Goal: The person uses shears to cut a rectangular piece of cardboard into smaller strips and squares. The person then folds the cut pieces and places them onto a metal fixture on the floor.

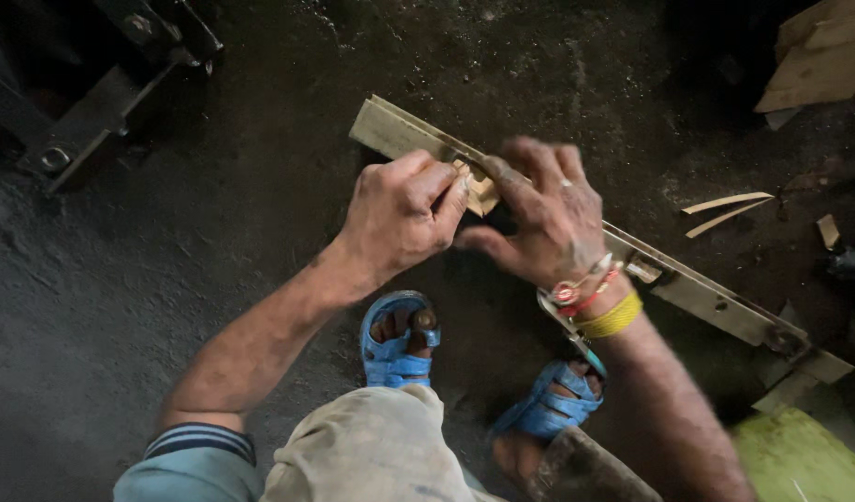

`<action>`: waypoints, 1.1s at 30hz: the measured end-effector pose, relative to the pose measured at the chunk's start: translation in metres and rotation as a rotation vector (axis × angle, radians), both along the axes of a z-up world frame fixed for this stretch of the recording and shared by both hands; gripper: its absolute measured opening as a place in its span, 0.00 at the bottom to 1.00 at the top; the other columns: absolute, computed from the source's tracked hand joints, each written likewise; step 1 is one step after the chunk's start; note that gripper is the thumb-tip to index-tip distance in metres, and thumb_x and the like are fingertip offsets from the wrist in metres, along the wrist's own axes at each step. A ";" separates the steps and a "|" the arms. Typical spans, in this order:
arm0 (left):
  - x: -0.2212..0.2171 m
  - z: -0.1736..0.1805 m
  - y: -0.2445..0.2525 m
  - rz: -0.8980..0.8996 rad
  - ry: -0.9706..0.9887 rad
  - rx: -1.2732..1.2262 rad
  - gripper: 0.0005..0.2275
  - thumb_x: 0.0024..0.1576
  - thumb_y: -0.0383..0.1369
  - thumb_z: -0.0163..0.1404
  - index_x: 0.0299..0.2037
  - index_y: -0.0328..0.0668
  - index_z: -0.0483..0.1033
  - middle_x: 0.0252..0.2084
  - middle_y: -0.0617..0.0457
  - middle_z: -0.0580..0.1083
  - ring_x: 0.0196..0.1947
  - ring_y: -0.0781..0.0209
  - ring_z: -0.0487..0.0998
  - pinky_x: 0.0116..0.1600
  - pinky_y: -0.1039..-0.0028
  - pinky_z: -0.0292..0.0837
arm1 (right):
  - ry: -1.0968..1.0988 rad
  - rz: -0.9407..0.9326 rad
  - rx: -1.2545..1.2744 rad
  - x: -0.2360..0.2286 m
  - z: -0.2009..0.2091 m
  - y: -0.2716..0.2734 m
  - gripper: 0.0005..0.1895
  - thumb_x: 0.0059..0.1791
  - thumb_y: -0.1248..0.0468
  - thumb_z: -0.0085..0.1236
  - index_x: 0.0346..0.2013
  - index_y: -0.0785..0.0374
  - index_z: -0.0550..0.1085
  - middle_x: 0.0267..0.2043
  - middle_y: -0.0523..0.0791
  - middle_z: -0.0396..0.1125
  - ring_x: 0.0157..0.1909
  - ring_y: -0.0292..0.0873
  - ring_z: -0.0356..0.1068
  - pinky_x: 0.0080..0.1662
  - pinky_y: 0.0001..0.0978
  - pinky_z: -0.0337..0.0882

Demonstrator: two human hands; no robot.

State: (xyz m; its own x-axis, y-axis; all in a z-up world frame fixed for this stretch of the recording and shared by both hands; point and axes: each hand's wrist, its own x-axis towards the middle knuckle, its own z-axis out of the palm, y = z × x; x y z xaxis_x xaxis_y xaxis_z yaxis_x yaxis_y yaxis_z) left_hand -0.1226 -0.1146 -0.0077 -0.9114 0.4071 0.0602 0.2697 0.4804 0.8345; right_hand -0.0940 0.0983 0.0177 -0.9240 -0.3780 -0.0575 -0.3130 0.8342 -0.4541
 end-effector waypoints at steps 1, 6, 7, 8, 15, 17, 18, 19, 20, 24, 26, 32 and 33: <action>-0.001 0.001 -0.001 -0.009 0.040 -0.014 0.05 0.61 0.28 0.56 0.35 0.35 0.78 0.28 0.48 0.73 0.23 0.54 0.77 0.27 0.67 0.73 | -0.012 0.042 -0.071 -0.009 0.001 0.003 0.42 0.39 0.40 0.69 0.59 0.63 0.72 0.56 0.57 0.68 0.56 0.59 0.68 0.55 0.48 0.70; 0.003 0.003 0.002 0.009 0.252 -0.099 0.09 0.60 0.28 0.58 0.28 0.39 0.73 0.26 0.50 0.68 0.23 0.55 0.76 0.27 0.66 0.70 | -0.865 -0.241 -0.697 -0.039 -0.016 0.016 0.37 0.55 0.44 0.50 0.74 0.59 0.59 0.63 0.53 0.70 0.63 0.46 0.70 0.61 0.40 0.71; 0.001 0.003 0.004 0.004 0.261 -0.093 0.08 0.60 0.27 0.58 0.29 0.38 0.74 0.26 0.51 0.68 0.23 0.57 0.75 0.27 0.68 0.70 | -0.847 -0.227 -0.664 -0.043 -0.023 0.015 0.37 0.54 0.47 0.51 0.74 0.59 0.58 0.63 0.54 0.71 0.62 0.47 0.71 0.61 0.41 0.71; 0.000 0.003 0.005 -0.001 0.269 -0.087 0.08 0.60 0.27 0.58 0.29 0.37 0.74 0.25 0.52 0.67 0.23 0.58 0.75 0.27 0.69 0.70 | -0.828 -0.213 -0.631 -0.048 -0.030 0.014 0.37 0.53 0.51 0.52 0.74 0.59 0.58 0.62 0.54 0.71 0.60 0.48 0.72 0.60 0.41 0.72; -0.002 0.004 0.006 0.048 0.256 -0.109 0.05 0.58 0.26 0.59 0.33 0.34 0.77 0.25 0.52 0.67 0.22 0.60 0.74 0.27 0.70 0.71 | -0.718 0.063 -0.436 -0.063 -0.046 0.010 0.46 0.45 0.67 0.48 0.78 0.59 0.47 0.57 0.57 0.73 0.50 0.54 0.77 0.54 0.44 0.75; -0.001 0.001 0.010 0.111 0.254 -0.074 0.04 0.59 0.25 0.59 0.35 0.35 0.77 0.28 0.51 0.70 0.25 0.59 0.76 0.29 0.71 0.72 | -0.685 0.108 -0.419 -0.065 -0.046 0.008 0.47 0.44 0.67 0.47 0.78 0.58 0.46 0.54 0.57 0.74 0.48 0.58 0.76 0.53 0.46 0.74; 0.000 -0.002 0.011 0.144 0.253 -0.057 0.04 0.59 0.25 0.59 0.35 0.35 0.77 0.29 0.51 0.71 0.26 0.59 0.77 0.31 0.71 0.73 | -0.667 0.131 -0.411 -0.066 -0.046 0.006 0.47 0.44 0.66 0.46 0.78 0.57 0.46 0.53 0.57 0.74 0.47 0.60 0.75 0.52 0.46 0.74; 0.003 -0.005 0.011 0.168 0.154 0.020 0.04 0.59 0.26 0.59 0.37 0.34 0.77 0.31 0.51 0.72 0.28 0.59 0.78 0.32 0.72 0.74 | -0.793 0.044 -0.411 -0.066 -0.045 0.006 0.47 0.44 0.65 0.46 0.78 0.56 0.45 0.51 0.57 0.75 0.45 0.59 0.76 0.50 0.46 0.76; 0.007 -0.008 0.011 0.192 0.054 0.096 0.05 0.60 0.27 0.59 0.39 0.34 0.77 0.33 0.50 0.73 0.30 0.60 0.79 0.34 0.73 0.75 | -0.919 -0.044 -0.408 -0.066 -0.044 0.007 0.46 0.44 0.64 0.46 0.77 0.54 0.44 0.50 0.56 0.76 0.43 0.57 0.76 0.48 0.45 0.77; 0.027 -0.017 0.007 0.345 -0.174 0.244 0.11 0.62 0.34 0.59 0.40 0.35 0.73 0.36 0.51 0.73 0.32 0.64 0.76 0.38 0.74 0.74 | -0.855 -0.005 -0.485 -0.067 -0.043 0.008 0.44 0.50 0.61 0.46 0.78 0.57 0.42 0.62 0.59 0.69 0.55 0.59 0.75 0.56 0.45 0.72; 0.043 -0.015 0.007 0.405 -0.565 0.374 0.16 0.60 0.40 0.59 0.42 0.34 0.70 0.36 0.51 0.72 0.32 0.66 0.73 0.37 0.76 0.72 | -0.881 -0.015 -0.413 -0.065 -0.044 0.010 0.45 0.48 0.59 0.44 0.78 0.55 0.41 0.57 0.59 0.72 0.53 0.59 0.75 0.56 0.45 0.72; 0.052 -0.035 0.035 0.509 -0.911 0.767 0.29 0.57 0.42 0.59 0.53 0.29 0.53 0.50 0.43 0.66 0.47 0.62 0.71 0.49 0.73 0.75 | -0.688 0.118 -0.442 -0.064 -0.044 0.006 0.47 0.47 0.57 0.42 0.79 0.59 0.38 0.58 0.62 0.71 0.49 0.63 0.75 0.55 0.49 0.73; 0.052 -0.038 0.040 0.521 -0.904 0.762 0.30 0.56 0.40 0.58 0.53 0.29 0.51 0.52 0.41 0.65 0.50 0.61 0.71 0.51 0.72 0.76 | -0.681 0.119 -0.410 -0.064 -0.043 0.004 0.49 0.45 0.58 0.42 0.79 0.59 0.38 0.56 0.62 0.71 0.46 0.63 0.75 0.54 0.49 0.73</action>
